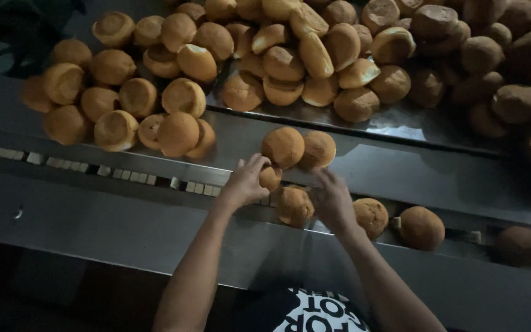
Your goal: Sorting and placing burger buns onto a conveyor belt from a large pile.
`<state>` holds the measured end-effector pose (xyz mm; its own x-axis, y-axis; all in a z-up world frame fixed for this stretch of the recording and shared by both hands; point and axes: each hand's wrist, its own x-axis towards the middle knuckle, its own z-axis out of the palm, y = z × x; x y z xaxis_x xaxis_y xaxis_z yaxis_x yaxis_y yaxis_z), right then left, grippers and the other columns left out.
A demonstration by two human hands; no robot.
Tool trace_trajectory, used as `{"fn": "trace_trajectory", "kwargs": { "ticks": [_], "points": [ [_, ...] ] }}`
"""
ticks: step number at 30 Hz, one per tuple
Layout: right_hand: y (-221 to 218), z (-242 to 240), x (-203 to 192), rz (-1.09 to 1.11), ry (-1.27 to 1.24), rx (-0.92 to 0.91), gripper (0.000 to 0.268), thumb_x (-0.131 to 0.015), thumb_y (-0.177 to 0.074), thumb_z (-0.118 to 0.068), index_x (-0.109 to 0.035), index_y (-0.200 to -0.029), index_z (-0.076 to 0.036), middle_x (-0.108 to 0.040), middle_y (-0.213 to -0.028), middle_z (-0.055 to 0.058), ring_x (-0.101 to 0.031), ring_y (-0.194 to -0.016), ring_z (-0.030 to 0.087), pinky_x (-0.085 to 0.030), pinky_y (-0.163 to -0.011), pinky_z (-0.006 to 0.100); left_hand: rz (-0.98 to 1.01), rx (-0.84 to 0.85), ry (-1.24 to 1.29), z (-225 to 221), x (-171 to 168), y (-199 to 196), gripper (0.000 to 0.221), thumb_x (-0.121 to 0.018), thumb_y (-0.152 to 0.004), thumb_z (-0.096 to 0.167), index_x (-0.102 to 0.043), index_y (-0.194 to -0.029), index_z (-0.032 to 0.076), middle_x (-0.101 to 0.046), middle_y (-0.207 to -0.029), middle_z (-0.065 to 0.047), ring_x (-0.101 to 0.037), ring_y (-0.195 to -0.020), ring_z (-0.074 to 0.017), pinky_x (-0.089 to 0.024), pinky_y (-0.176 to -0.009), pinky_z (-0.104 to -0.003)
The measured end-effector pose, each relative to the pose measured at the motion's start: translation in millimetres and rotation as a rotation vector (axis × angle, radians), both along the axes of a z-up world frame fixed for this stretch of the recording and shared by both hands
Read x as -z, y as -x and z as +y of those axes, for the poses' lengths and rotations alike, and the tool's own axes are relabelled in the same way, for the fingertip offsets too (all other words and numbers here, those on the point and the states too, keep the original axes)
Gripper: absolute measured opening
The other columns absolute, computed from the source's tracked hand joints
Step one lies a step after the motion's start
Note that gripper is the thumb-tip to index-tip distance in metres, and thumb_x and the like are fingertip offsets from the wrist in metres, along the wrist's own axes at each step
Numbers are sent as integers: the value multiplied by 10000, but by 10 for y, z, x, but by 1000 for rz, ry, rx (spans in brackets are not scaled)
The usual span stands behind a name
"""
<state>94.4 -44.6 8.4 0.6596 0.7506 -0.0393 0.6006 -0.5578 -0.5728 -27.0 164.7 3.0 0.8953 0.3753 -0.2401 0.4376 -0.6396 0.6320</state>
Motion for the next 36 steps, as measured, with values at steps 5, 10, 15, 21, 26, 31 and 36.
{"fn": "trace_trajectory", "kwargs": {
  "ticks": [5, 10, 15, 21, 26, 31, 36],
  "points": [
    [-371, 398, 387, 36, -71, 32, 885, -799, -806, -294, -395, -1589, -214, -270, -1671, 160, -319, -1479, 492, -446, -1078, 634, 132, 153, -104, -175, 198, -243, 838, -782, -631, 212, -517, -1426, 247, -377, -1610, -6, -426, -1366, -391, -480, -1017, -608],
    [-558, 338, 483, -185, 166, -96, 809, -781, -806, -434, -475, -1540, -285, -391, -1604, 137, -323, -1500, 428, -393, -1099, 595, 145, 241, -219, -226, -70, -161, 722, -693, -725, 129, -525, -1425, 194, -392, -1589, -66, -417, -1376, -382, -474, -1009, -575],
    [-1059, 301, 470, -390, -13, -206, 678, -820, -711, -485, -675, -1339, -275, -624, -1324, 94, -554, -1314, 353, -556, -859, 524, 167, 205, -305, -225, 48, -62, 641, -701, -761, 85, -543, -1373, 192, -399, -1581, -73, -425, -1395, -378, -470, -1007, -562],
    [-2007, 1787, -984, -81, -453, -198, 370, -544, -1072, -392, -727, -1249, -123, -725, -1147, 211, -657, -1068, 479, -527, -866, 585, -111, 113, -362, -435, 251, -135, 698, -548, -754, -55, -484, -1425, 124, -342, -1588, -185, -406, -1373, -514, -439, -1024, -646],
    [-2648, 3792, -1348, -247, -183, -414, 508, -351, -1093, -410, -462, -1522, -161, -489, -1552, 112, -511, -1349, 362, -400, -1035, 440, 219, 217, -294, -593, -28, -452, 635, -657, -814, 64, -436, -1401, 163, -258, -1621, -61, -392, -1222, -399, -354, -975, -533],
    [-3067, 5179, -864, -285, 149, -475, 551, -485, -997, -174, -421, -1538, -90, -528, -1499, 169, -560, -1291, 379, -491, -985, 418, -136, -193, -762, -818, 1260, -751, 270, -593, -899, 189, -684, -1152, 214, -655, -1207, 48, -581, -892, -248, -479, -684, -450],
    [-4311, 4918, -36, -440, 265, -455, 417, -602, -909, 37, -540, -1320, 8, -627, -1283, 220, -673, -1089, 470, -574, -784, 552, -444, -208, -936, -805, 1715, -588, 636, -833, -760, 670, -572, -1170, 260, -618, -1301, 95, -631, -944, -310, -493, -561, -473]
  ]
}}
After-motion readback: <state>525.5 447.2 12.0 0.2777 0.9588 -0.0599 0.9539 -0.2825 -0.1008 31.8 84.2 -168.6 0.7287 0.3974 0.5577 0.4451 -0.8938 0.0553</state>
